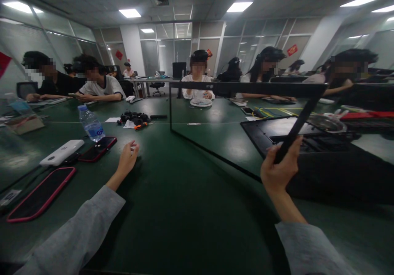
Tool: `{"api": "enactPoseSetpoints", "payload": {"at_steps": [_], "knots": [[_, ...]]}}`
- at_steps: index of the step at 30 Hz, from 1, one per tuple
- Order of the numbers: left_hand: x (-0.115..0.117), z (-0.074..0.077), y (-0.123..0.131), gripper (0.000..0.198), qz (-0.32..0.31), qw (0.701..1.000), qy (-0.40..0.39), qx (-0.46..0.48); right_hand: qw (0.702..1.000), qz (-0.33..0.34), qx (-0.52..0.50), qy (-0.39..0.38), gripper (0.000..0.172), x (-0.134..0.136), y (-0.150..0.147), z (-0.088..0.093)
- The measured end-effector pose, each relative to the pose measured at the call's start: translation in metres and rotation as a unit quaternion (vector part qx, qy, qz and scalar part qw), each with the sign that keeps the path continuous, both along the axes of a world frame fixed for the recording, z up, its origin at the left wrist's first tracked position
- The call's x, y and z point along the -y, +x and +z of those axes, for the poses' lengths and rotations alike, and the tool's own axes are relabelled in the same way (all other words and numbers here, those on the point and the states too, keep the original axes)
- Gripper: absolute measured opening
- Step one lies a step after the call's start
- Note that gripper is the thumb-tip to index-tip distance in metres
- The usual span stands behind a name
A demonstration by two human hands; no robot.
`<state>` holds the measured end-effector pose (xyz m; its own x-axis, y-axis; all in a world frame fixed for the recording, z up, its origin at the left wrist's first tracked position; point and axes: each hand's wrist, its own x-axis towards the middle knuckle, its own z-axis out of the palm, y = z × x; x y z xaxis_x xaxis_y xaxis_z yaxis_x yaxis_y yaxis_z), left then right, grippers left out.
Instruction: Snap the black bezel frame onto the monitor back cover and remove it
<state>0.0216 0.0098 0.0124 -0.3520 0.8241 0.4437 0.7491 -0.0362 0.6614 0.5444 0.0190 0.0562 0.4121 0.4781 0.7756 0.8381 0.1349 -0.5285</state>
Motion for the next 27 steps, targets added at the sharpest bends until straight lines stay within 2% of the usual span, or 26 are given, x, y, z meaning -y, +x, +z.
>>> {"api": "enactPoseSetpoints", "payload": {"at_steps": [3, 5, 12, 16, 19, 22, 27], "knots": [[0.001, 0.003, 0.004, 0.069, -0.007, 0.999, 0.035, 0.006, 0.999, 0.041, -0.012, 0.023, 0.078, -0.007, -0.005, -0.007], [0.002, 0.005, 0.007, 0.074, -0.01, 0.998, 0.052, 0.014, 0.997, 0.064, -0.035, 0.009, 0.076, -0.013, -0.007, -0.013], [0.008, 0.011, 0.012, 0.059, -0.03, 0.997, -0.005, 0.068, 0.977, 0.135, -0.073, -0.15, 0.069, -0.043, -0.006, -0.043], [0.01, 0.013, 0.012, 0.062, -0.018, 0.997, -0.011, 0.07, 0.966, 0.172, -0.081, -0.174, 0.066, -0.057, 0.0, -0.058], [0.011, 0.015, 0.012, 0.061, -0.002, 0.998, -0.033, 0.054, 0.962, 0.172, -0.073, -0.197, 0.065, -0.066, 0.006, -0.065], [0.011, 0.014, 0.01, 0.054, 0.013, 0.998, -0.056, -0.013, 0.962, 0.161, -0.048, -0.216, 0.052, -0.071, 0.011, -0.069], [0.007, 0.005, 0.005, 0.045, 0.016, 0.988, -0.107, -0.109, 0.971, 0.091, 0.052, -0.213, 0.039, -0.073, 0.017, -0.078]]}}
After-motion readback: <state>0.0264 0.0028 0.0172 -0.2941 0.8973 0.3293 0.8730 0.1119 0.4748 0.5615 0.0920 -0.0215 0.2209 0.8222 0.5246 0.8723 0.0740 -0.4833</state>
